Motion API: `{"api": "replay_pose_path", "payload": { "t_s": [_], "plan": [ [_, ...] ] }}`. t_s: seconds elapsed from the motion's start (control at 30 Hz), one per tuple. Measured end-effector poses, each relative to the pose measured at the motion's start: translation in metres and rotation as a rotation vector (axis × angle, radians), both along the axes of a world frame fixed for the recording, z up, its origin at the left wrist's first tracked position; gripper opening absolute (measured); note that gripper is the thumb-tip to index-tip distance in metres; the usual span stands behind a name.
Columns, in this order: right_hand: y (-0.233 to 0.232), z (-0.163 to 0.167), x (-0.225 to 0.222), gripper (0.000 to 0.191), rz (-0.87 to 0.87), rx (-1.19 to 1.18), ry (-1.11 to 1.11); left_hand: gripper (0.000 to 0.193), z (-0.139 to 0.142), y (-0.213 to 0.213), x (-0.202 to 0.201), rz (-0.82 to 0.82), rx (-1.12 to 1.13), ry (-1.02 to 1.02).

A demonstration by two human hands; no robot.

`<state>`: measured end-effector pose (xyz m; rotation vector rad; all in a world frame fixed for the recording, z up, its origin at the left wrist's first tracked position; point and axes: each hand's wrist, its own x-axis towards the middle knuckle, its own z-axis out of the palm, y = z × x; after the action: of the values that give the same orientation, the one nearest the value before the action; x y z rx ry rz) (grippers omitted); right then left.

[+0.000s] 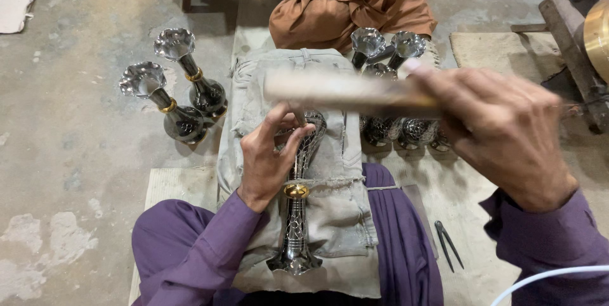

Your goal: The person sits cross-legged with a silver vase resting on a cloth cushion on their lap. They hold a small steel punch against the vase's engraved surface and strike it with a wooden mallet, repositioning the punch repeatedly to work the pattern, briefly setting the vase aside and resuming.

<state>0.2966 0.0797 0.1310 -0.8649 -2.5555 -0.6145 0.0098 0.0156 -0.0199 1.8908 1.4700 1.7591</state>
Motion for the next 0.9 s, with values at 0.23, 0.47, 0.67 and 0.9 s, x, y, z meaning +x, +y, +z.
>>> {"api": "replay_pose_path", "payload": {
  "t_s": [0.23, 0.47, 0.67, 0.9],
  "plan": [
    [0.004, -0.003, -0.004, 0.051, 0.196, -0.167, 0.279, 0.045, 0.008, -0.003, 0.0, -0.047, -0.013, -0.032],
    [0.003, -0.017, 0.0, 0.056, -0.026, -0.1, 0.121, 0.049, 0.027, 0.003, -0.007, -0.115, -0.1, 0.076],
    [0.004, -0.014, -0.001, 0.07, -0.095, -0.182, 0.183, 0.053, 0.032, 0.008, -0.01, -0.124, -0.104, -0.024],
    [0.012, 0.001, -0.008, 0.069, -0.013, -0.017, 0.165, 0.053, 0.029, 0.006, -0.007, -0.071, -0.089, -0.031]
  ]
}}
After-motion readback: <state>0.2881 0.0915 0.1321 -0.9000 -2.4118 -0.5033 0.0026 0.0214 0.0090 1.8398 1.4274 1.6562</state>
